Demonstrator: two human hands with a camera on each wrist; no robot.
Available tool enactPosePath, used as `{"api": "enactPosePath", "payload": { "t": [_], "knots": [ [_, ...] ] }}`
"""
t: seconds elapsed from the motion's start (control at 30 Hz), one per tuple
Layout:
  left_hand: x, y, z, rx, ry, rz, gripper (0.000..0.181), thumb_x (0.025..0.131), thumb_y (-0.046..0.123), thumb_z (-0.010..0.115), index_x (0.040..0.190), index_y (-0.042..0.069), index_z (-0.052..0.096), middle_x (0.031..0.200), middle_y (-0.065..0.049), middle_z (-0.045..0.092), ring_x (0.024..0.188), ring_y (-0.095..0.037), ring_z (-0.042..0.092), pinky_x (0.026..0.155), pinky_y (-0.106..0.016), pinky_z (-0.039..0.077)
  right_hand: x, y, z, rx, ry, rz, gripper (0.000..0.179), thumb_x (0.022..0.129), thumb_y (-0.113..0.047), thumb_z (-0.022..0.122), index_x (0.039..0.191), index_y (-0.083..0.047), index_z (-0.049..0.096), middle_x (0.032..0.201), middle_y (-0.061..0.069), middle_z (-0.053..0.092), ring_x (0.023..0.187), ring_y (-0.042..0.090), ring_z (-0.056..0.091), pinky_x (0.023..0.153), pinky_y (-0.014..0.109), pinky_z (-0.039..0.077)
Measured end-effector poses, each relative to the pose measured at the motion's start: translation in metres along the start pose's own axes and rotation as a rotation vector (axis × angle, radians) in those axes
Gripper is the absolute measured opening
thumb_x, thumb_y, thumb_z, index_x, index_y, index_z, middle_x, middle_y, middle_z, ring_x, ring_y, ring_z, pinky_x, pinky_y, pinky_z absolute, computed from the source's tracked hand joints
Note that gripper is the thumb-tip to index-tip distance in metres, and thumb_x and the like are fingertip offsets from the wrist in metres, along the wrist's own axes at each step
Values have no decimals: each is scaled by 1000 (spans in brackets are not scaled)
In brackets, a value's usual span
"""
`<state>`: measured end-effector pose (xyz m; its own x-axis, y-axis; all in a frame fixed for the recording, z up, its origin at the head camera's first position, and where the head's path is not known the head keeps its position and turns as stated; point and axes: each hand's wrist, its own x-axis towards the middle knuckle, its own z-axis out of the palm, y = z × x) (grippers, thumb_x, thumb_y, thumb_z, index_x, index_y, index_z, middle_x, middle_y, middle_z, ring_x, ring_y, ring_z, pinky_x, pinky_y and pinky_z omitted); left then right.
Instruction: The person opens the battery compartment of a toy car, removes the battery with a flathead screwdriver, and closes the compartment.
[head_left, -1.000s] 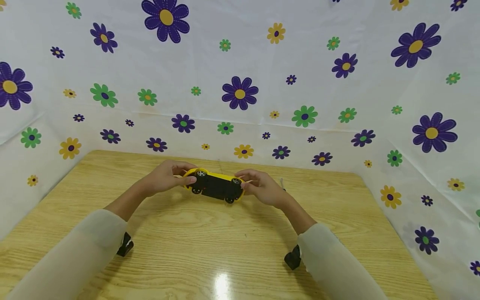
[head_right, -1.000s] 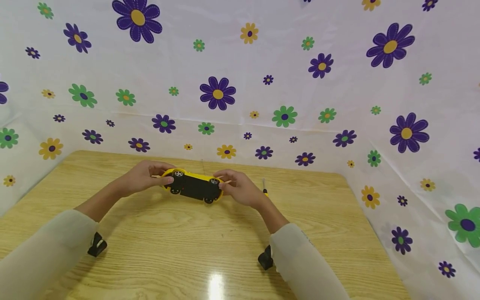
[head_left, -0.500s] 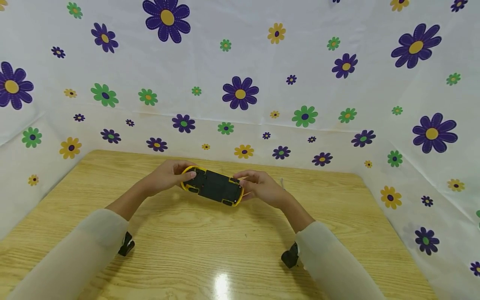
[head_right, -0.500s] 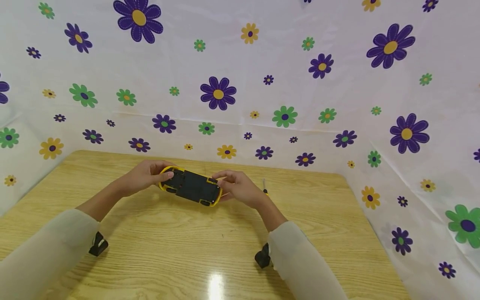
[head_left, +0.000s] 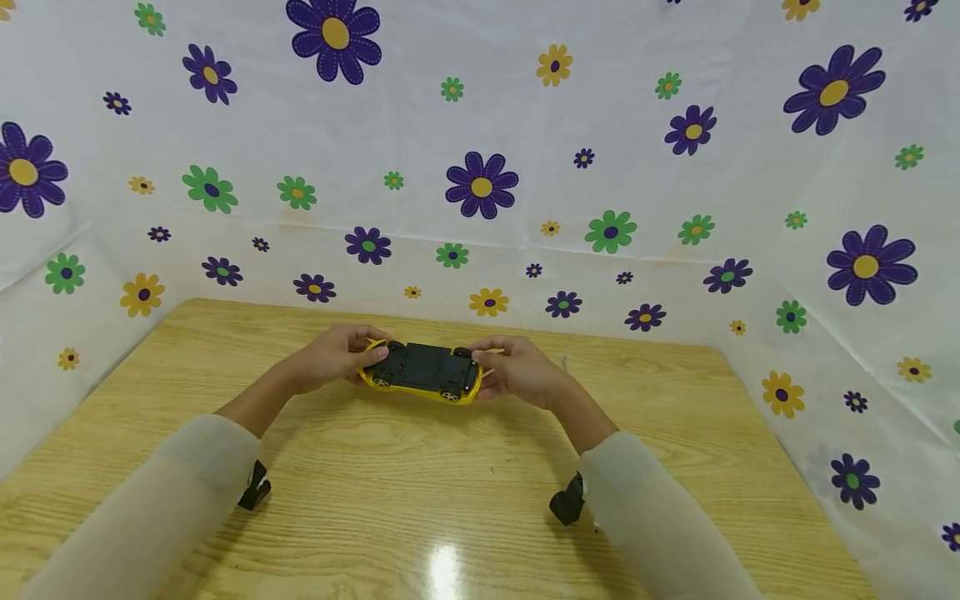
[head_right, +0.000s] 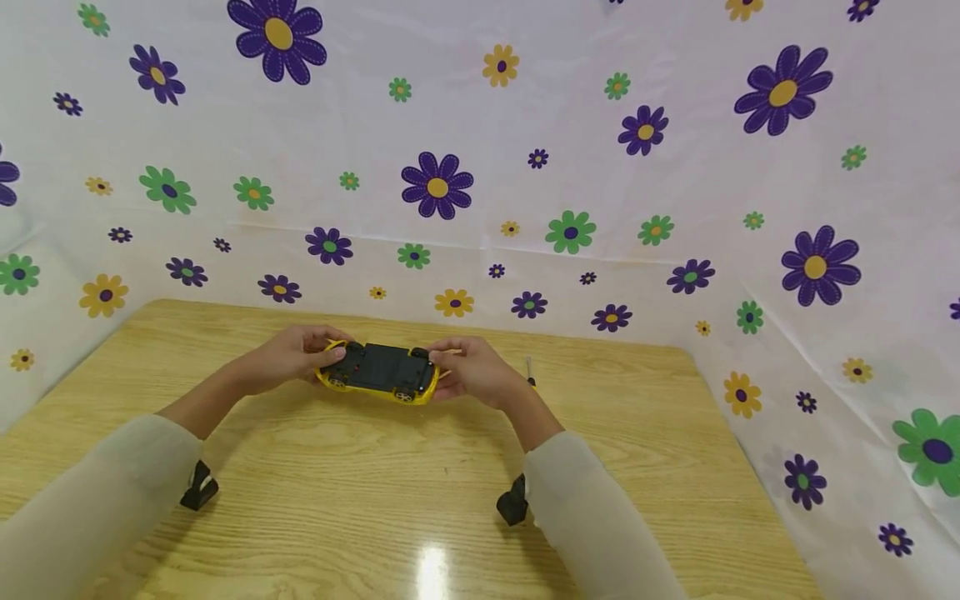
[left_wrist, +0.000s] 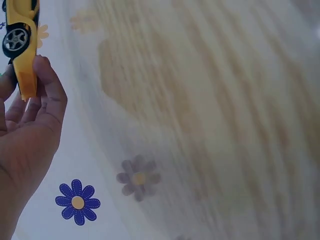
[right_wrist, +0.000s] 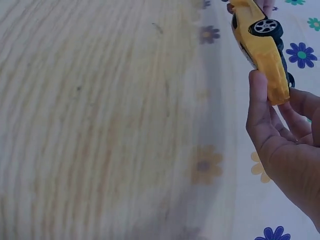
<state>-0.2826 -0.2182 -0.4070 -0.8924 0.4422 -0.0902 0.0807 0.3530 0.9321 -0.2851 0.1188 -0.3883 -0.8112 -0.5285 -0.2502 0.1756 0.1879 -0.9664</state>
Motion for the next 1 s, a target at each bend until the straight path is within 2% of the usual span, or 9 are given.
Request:
{"api": "enactPosePath", "payload": {
  "t": [0.07, 0.2, 0.43, 0.57, 0.73, 1.0],
  "knots": [
    [1, -2, 1, -6, 3, -32, 44, 107, 23, 58, 145, 4, 52, 129, -27, 60, 99, -30, 70, 80, -47, 64, 2, 1, 1, -1, 12, 19, 29, 108, -12, 52, 134, -4, 61, 124, 21, 64, 89, 31, 74, 81, 44, 64],
    [3, -5, 2, 17, 2, -49, 41, 106, 22, 59, 143, 6, 55, 130, -27, 59, 98, -29, 68, 78, -45, 64, 4, 7, 0, 14, 33, 59, 28, 108, -11, 52, 133, -5, 61, 123, 21, 65, 88, 30, 73, 81, 45, 64],
    [4, -5, 4, 52, -29, -46, 43, 106, 22, 59, 145, 3, 52, 135, -30, 54, 96, -28, 68, 76, -45, 64, 7, 13, -1, 34, 34, 76, 28, 109, -11, 51, 134, -5, 60, 117, 19, 67, 84, 28, 73, 78, 44, 65],
    [5, -6, 4, 64, -38, -61, 42, 107, 22, 58, 145, 4, 52, 133, -29, 56, 93, -27, 68, 74, -43, 64, 8, 14, -2, 31, 33, 89, 28, 109, -11, 52, 134, -5, 61, 113, 18, 67, 81, 27, 72, 78, 44, 65],
    [7, -7, 4, 35, -56, -91, 42, 107, 20, 58, 144, 4, 52, 127, -28, 57, 89, -28, 69, 74, -43, 65, 11, 16, -2, 13, 31, 109, 29, 108, -12, 52, 135, -5, 60, 116, 19, 66, 81, 29, 73, 78, 44, 65],
    [8, -10, 4, -1, -69, -124, 44, 106, 21, 59, 146, 3, 50, 131, -29, 53, 92, -28, 69, 76, -44, 65, 15, 16, -3, 16, 40, 139, 29, 108, -13, 53, 136, -6, 61, 124, 20, 67, 86, 29, 74, 78, 43, 65]
  ]
}}
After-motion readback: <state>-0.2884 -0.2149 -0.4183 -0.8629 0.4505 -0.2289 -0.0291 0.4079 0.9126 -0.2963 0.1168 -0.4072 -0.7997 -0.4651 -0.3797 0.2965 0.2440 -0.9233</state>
